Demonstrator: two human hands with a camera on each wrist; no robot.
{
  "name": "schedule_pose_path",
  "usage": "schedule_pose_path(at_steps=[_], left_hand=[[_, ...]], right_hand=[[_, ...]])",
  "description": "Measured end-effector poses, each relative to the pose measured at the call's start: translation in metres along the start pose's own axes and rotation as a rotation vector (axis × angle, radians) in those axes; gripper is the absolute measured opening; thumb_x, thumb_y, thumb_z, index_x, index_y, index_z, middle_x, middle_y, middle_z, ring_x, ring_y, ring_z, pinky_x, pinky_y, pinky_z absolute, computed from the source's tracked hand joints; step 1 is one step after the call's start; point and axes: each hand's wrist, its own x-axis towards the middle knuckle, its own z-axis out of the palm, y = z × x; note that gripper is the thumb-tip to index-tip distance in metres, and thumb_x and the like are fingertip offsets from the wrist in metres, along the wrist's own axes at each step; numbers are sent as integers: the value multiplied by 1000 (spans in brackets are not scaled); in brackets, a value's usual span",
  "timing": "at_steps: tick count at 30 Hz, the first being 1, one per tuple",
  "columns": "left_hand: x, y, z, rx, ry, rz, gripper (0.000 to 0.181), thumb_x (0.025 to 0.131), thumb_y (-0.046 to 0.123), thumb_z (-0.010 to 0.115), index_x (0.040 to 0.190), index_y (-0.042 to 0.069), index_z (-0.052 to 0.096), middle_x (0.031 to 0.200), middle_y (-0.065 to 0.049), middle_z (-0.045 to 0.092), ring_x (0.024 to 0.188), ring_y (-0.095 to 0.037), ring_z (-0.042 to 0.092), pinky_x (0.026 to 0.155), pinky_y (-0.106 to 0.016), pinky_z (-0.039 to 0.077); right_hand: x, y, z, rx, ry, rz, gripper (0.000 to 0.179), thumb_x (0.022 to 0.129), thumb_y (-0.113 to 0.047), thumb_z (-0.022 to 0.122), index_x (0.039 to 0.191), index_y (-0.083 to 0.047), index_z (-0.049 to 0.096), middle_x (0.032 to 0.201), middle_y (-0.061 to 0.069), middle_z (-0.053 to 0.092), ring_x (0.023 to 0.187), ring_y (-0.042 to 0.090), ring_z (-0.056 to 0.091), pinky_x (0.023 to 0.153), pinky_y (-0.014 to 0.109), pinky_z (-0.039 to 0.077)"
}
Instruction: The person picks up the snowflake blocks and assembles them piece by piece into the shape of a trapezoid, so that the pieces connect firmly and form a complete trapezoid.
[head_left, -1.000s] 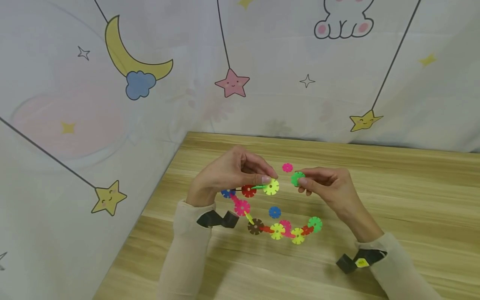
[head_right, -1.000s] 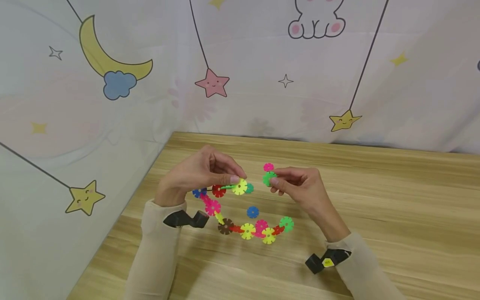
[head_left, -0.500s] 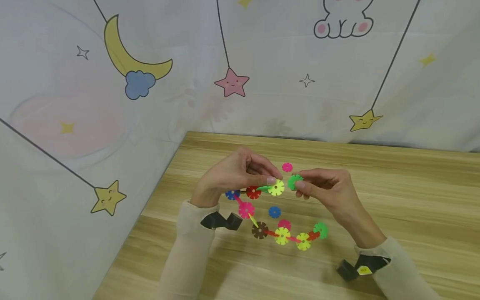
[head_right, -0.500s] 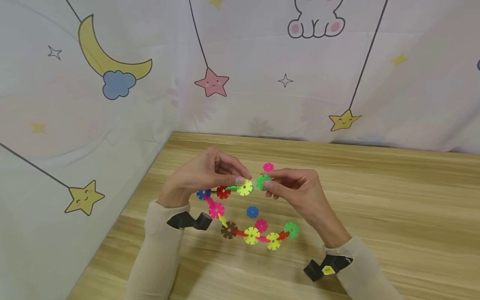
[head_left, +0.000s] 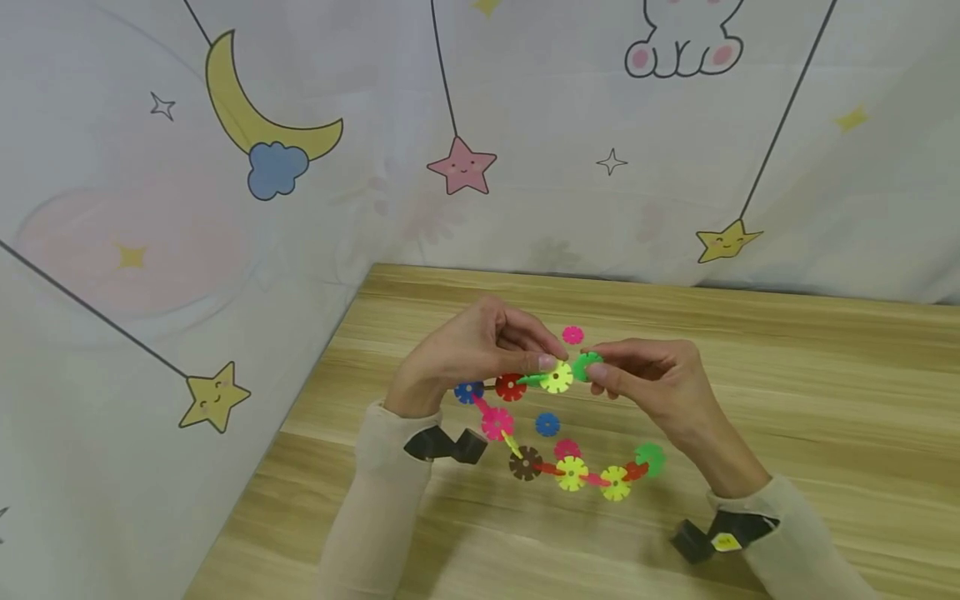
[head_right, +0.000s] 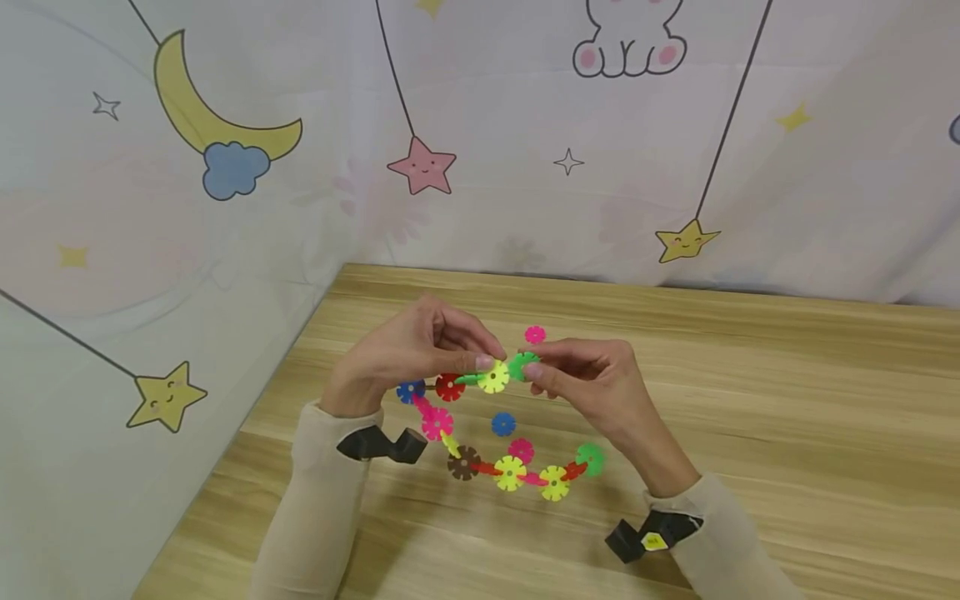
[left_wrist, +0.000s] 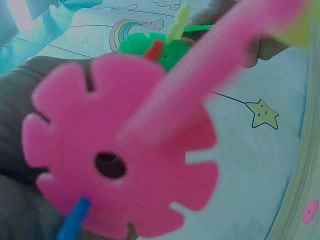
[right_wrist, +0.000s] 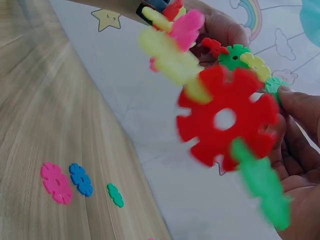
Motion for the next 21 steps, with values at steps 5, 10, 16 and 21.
schedule_pose_path(at_steps=[5, 10, 16, 21], left_hand=[[0, 0, 1, -16, 17, -18, 15, 100, 2, 73, 112, -5, 79, 98, -9, 83, 73, -15, 71, 70, -26, 59], [2, 1, 5, -23, 59, -64, 17, 100, 4, 73, 115, -2, 79, 89, -2, 81, 66, -13, 60, 62, -24, 49], [5, 1, 10, -47, 85, -71, 19, 100, 4, 74, 118, 0, 77, 77, 5, 76, 61, -12, 50, 58, -23, 40], [6, 1, 14, -44, 118, -50, 18, 99, 2, 74, 117, 1, 75, 78, 3, 76, 63, -13, 55, 59, -23, 41]], right_hand=[[0, 1, 0, -9, 19, -25, 19, 96, 11, 72, 110, 4, 81, 93, -1, 84, 76, 13, 76, 67, 26, 60], [0, 2, 0, -11, 30, -61, 20, 95, 13, 71, 109, 4, 82, 94, -2, 85, 77, 12, 77, 68, 24, 61], [0, 3, 0, -3, 22, -87, 22, 94, 14, 72, 110, 3, 83, 100, -3, 85, 78, 12, 77, 69, 24, 61], [0, 4, 0, -7, 15, -108, 21, 94, 14, 72, 110, 4, 83, 97, -4, 84, 76, 10, 75, 68, 23, 60]])
